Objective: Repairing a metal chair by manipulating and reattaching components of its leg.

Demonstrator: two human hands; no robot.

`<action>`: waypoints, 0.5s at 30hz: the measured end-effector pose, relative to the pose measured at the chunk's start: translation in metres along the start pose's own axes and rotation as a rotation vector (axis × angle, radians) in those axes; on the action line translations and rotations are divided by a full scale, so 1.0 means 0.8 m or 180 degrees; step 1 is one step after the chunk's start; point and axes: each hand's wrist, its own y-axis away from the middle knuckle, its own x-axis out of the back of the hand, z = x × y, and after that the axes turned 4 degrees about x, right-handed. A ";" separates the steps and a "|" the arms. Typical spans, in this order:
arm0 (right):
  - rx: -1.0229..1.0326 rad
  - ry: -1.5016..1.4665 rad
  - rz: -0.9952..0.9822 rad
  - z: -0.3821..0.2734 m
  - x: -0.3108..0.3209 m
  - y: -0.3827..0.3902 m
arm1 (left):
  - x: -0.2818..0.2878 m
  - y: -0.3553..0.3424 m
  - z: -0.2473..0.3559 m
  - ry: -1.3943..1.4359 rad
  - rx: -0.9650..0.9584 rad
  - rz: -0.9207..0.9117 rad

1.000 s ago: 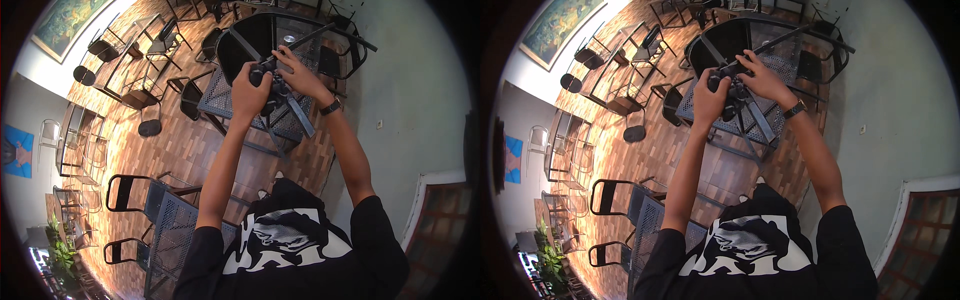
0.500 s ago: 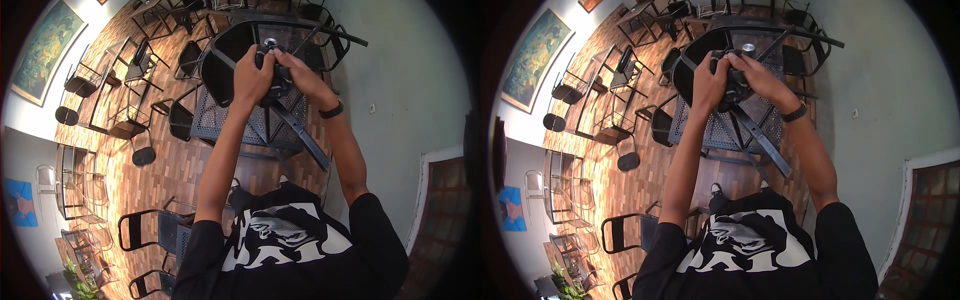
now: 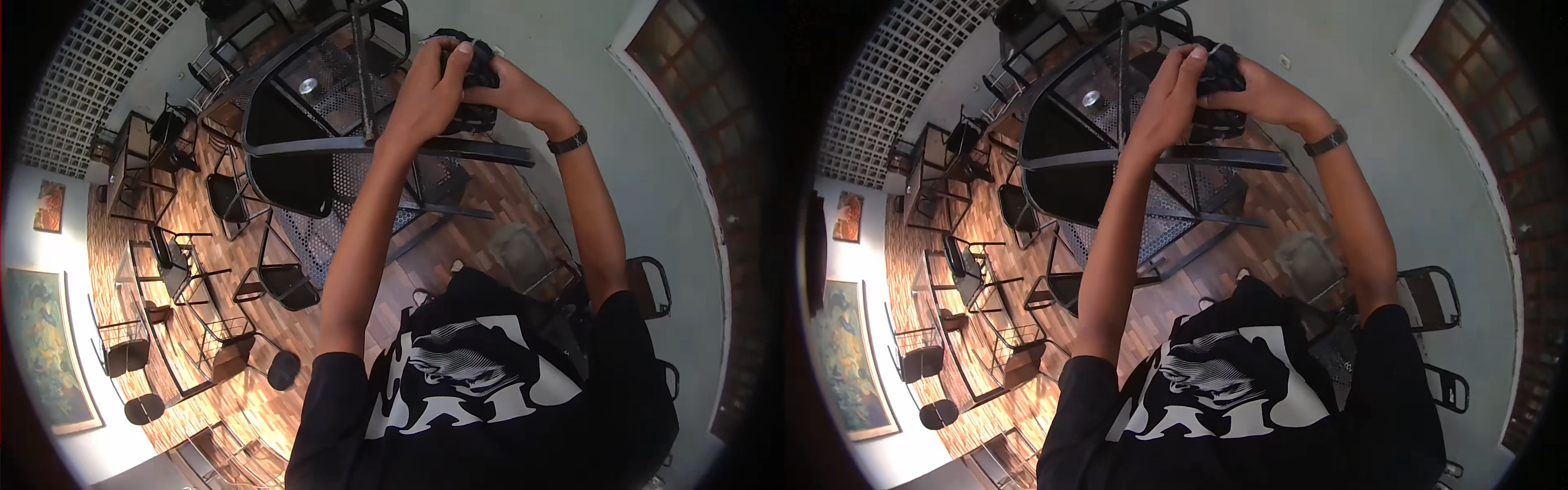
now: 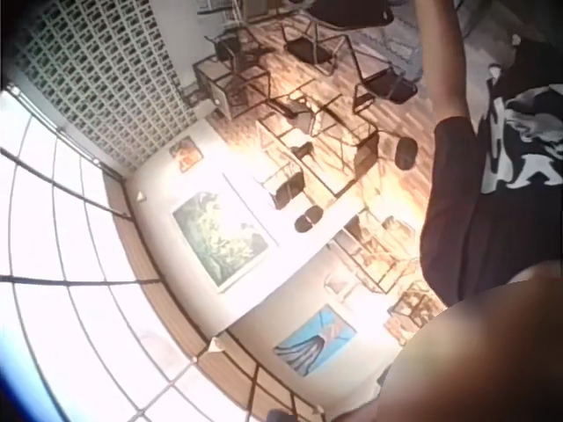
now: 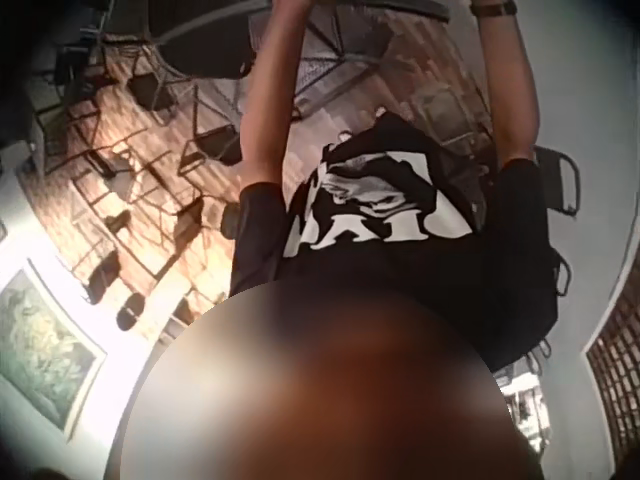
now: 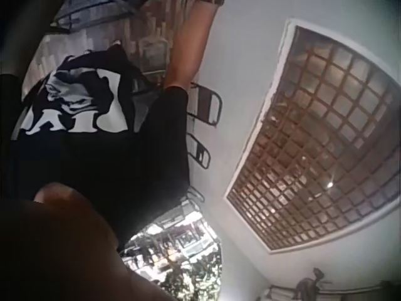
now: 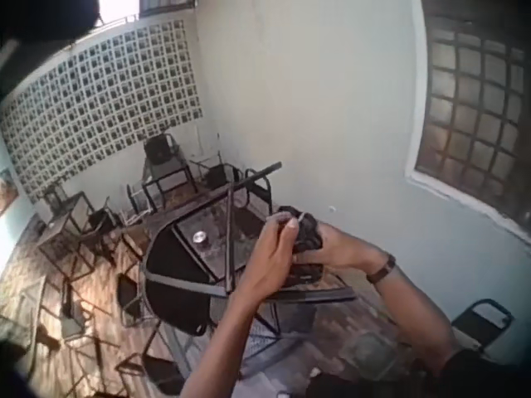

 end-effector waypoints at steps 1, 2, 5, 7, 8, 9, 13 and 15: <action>-0.0004 -0.0042 0.0086 0.006 0.006 0.010 | -0.007 -0.006 0.001 0.0091 0.0038 -0.0249; -0.0060 -0.0036 0.0156 0.013 0.013 0.021 | -0.016 -0.011 -0.002 0.0024 0.0030 -0.0363; -0.0208 -0.0106 0.0544 0.041 0.029 0.048 | -0.054 -0.033 -0.031 -0.0059 0.0044 -0.0728; -0.0518 -0.0322 0.0792 0.059 0.026 0.059 | -0.063 -0.040 -0.042 -0.0540 -0.0006 -0.1077; -0.0567 -0.0320 0.0885 0.069 0.020 0.069 | -0.065 -0.040 -0.041 -0.0466 0.0172 -0.1335; -0.0707 -0.0506 0.1091 0.070 0.015 0.078 | -0.072 -0.041 -0.039 -0.0443 0.0094 -0.1416; -0.0904 -0.0813 0.1697 0.074 0.005 0.099 | -0.094 -0.048 -0.049 -0.0840 0.0052 -0.1769; -0.0828 -0.0742 0.1833 0.086 0.007 0.107 | -0.098 -0.050 -0.051 -0.0589 -0.0078 -0.2024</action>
